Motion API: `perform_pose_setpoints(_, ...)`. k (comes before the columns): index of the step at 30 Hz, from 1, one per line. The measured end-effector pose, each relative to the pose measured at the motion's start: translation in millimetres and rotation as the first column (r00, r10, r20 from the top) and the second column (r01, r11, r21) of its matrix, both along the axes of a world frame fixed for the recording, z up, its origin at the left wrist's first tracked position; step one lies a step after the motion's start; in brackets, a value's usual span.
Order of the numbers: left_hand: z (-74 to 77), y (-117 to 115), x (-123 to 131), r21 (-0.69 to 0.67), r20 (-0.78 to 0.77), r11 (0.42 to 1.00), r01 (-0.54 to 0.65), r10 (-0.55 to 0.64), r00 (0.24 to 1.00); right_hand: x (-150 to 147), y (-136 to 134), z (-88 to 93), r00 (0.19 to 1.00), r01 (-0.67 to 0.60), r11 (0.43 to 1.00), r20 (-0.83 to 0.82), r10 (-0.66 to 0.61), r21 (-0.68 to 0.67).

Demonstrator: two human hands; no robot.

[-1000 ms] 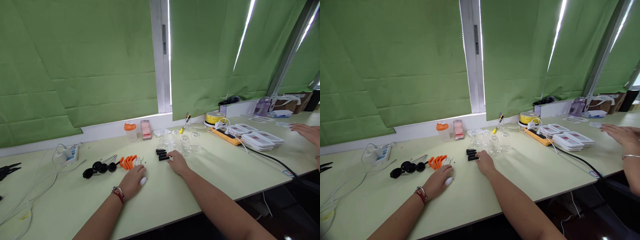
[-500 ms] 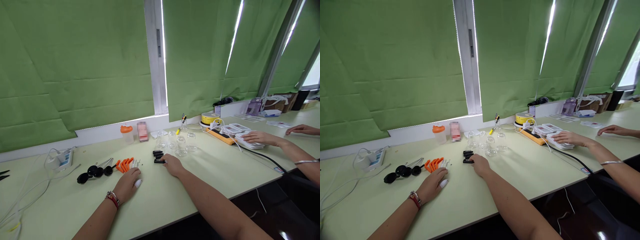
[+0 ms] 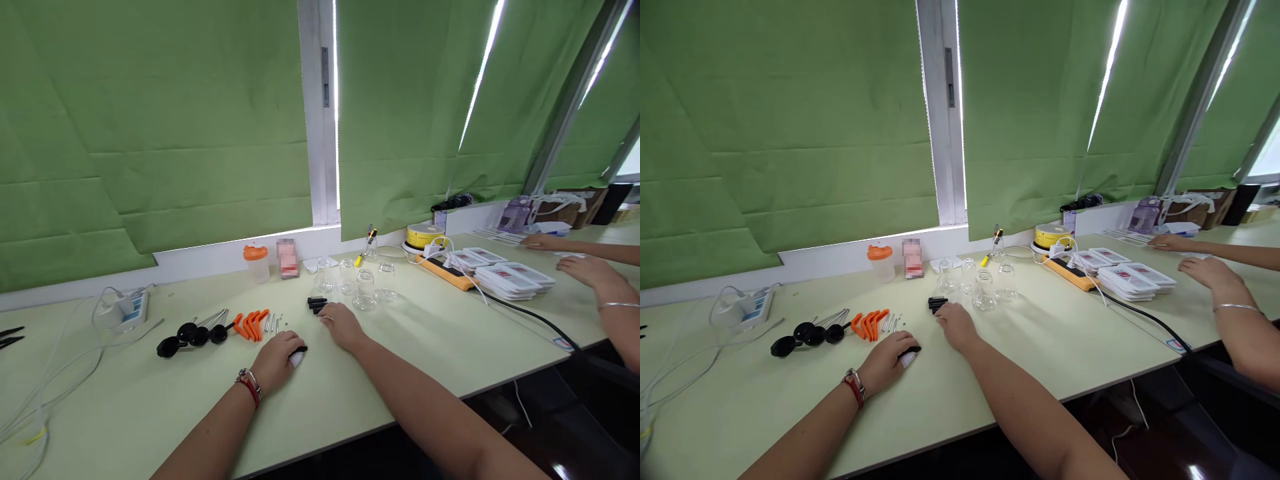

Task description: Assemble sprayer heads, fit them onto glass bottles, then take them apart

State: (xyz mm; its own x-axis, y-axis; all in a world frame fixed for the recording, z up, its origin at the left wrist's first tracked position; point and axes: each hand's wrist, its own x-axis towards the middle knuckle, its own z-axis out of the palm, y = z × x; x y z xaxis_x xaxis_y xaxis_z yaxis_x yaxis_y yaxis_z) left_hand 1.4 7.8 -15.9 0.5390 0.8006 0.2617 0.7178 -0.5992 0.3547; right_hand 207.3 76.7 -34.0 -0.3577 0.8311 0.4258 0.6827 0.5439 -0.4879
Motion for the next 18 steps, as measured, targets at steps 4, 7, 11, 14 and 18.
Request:
perform_pose_setpoints(4,2.8,-3.1,-19.8,-0.153,0.141,0.987,0.042,-0.020,0.990,8.9,18.5,-4.5,0.996,0.078,0.997,0.050,-0.079,0.010)
perform_pose_setpoints(7,5.5,-4.5,-35.3,-0.256,0.232,0.963,0.081,-0.020,0.973,7.0,22.7,-7.7,0.994,0.063,0.998,0.092,-0.065,0.022)
perform_pose_setpoints(11,8.4,-2.4,-46.6,-0.326,0.287,0.935,0.138,-0.041,0.957,2.8,20.9,-8.7,0.990,0.037,0.999,0.131,-0.042,0.036)
perform_pose_setpoints(14,9.8,-1.4,-46.4,-0.365,0.298,0.922,0.128,-0.015,0.955,0.5,18.8,-7.7,0.988,0.025,0.999,0.151,-0.031,0.040)
perform_pose_setpoints(18,12.0,-4.1,-42.0,-0.399,0.299,0.911,0.101,0.025,0.954,-6.9,16.8,-5.3,0.983,-0.009,0.999,0.184,0.000,0.046)
